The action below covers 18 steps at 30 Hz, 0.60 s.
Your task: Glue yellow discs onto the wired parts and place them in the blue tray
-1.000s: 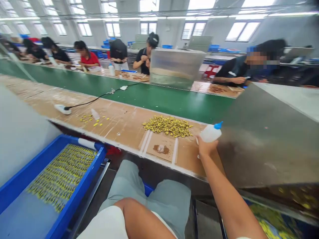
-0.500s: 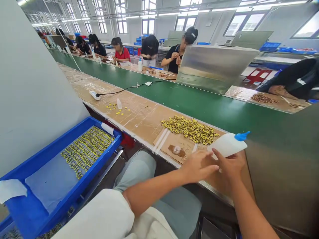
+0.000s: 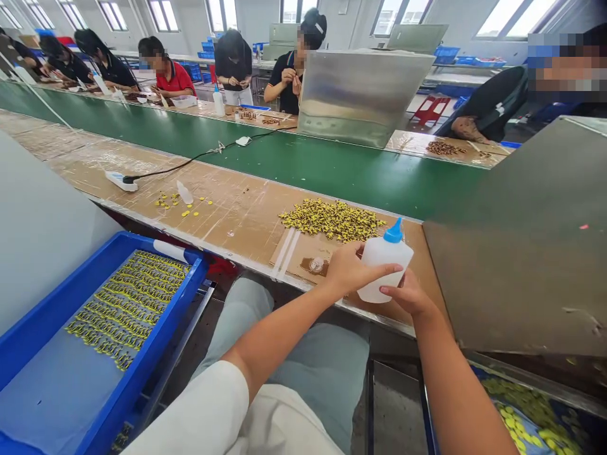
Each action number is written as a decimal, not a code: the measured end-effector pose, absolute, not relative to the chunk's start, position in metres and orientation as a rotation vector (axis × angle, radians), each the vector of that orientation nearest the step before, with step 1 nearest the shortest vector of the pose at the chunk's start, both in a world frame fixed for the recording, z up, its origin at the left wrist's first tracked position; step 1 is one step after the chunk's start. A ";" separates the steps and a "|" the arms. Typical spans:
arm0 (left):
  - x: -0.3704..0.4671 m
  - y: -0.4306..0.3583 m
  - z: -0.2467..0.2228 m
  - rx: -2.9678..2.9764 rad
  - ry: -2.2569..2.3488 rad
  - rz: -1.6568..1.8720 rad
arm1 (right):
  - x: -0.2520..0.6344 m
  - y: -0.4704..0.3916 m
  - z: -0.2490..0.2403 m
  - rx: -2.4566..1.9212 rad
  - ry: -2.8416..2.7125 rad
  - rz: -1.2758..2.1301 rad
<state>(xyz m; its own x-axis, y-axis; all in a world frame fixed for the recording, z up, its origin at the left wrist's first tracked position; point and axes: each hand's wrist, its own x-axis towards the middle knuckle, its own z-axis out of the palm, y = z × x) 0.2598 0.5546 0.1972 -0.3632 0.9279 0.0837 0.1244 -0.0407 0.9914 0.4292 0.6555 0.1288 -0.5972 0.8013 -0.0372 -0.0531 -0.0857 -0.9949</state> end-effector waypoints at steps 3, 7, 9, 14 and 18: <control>0.278 0.552 0.195 0.903 1.634 1.613 | 0.432 0.636 0.122 -0.857 -1.168 1.825; 0.300 0.553 0.196 0.685 1.594 1.733 | 0.422 0.590 0.123 -0.741 -0.777 1.780; 0.309 0.554 0.195 0.601 1.543 1.756 | 0.411 0.571 0.128 -0.647 -0.647 1.778; 0.319 0.557 0.182 0.446 1.437 1.764 | 0.390 0.563 0.136 -0.567 -0.462 1.669; 0.314 0.552 0.167 0.497 1.322 1.716 | 0.400 0.577 0.129 -0.630 -0.468 1.633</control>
<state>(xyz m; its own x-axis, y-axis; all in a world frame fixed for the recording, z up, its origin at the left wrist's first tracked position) 0.3141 0.5522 0.1666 -0.5258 0.8277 -0.1959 -0.4006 -0.0378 0.9155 0.3999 0.5771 0.1290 -0.0887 0.9865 -0.1374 -0.7643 -0.1559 -0.6258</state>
